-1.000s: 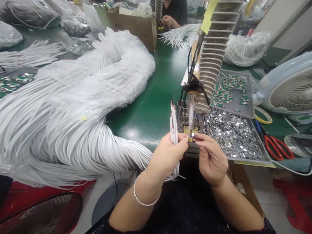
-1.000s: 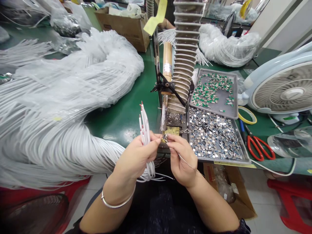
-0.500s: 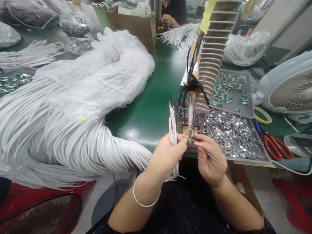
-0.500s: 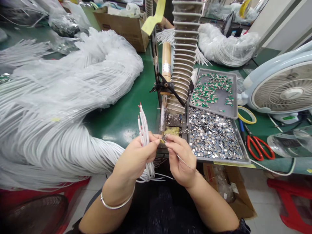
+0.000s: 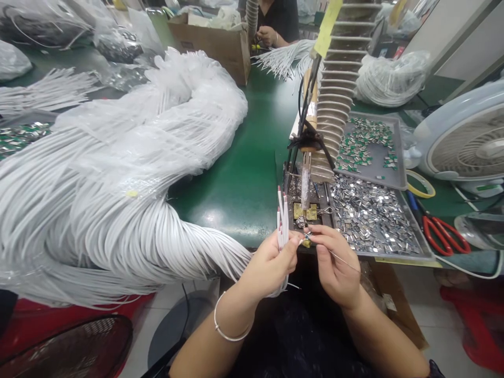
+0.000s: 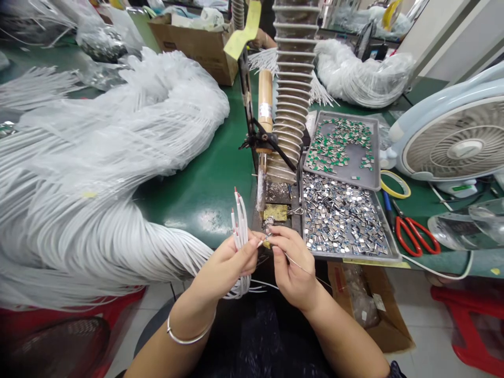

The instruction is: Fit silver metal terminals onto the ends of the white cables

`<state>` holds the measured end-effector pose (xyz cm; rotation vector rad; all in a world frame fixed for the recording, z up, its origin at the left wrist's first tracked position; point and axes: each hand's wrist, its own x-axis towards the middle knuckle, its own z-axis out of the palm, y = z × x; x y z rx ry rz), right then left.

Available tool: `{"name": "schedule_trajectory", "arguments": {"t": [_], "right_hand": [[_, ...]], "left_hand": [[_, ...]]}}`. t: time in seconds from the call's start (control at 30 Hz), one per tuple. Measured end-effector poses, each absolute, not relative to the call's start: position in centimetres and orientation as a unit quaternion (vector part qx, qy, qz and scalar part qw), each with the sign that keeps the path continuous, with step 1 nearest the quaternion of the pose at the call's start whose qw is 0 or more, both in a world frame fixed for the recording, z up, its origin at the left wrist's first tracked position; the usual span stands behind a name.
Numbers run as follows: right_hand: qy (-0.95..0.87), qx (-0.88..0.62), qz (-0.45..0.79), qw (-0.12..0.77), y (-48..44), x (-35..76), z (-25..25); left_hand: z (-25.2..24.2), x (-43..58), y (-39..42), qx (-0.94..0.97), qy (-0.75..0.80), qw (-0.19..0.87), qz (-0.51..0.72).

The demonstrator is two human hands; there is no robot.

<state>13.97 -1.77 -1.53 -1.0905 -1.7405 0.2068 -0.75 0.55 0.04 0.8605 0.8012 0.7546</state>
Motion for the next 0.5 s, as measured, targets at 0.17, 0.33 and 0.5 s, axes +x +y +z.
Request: {"name": "schedule_trajectory", "arguments": {"t": [0.17,0.33,0.5], "right_hand": [[-0.721,-0.466,0.098,0.504,-2.6,14.5,-1.6],[-0.724,-0.471,0.09,0.496,-3.4,16.2,-1.2],[-0.694,-0.568,0.044,0.44,-2.2,19.0,-0.3]], "left_hand": [[-0.2,-0.7,0.2,0.481,0.499,0.618,0.372],[-0.1,-1.3,0.6,0.499,0.514,0.598,0.36],[-0.8,-3.3,1.1,0.54,0.41,0.676,0.287]]}}
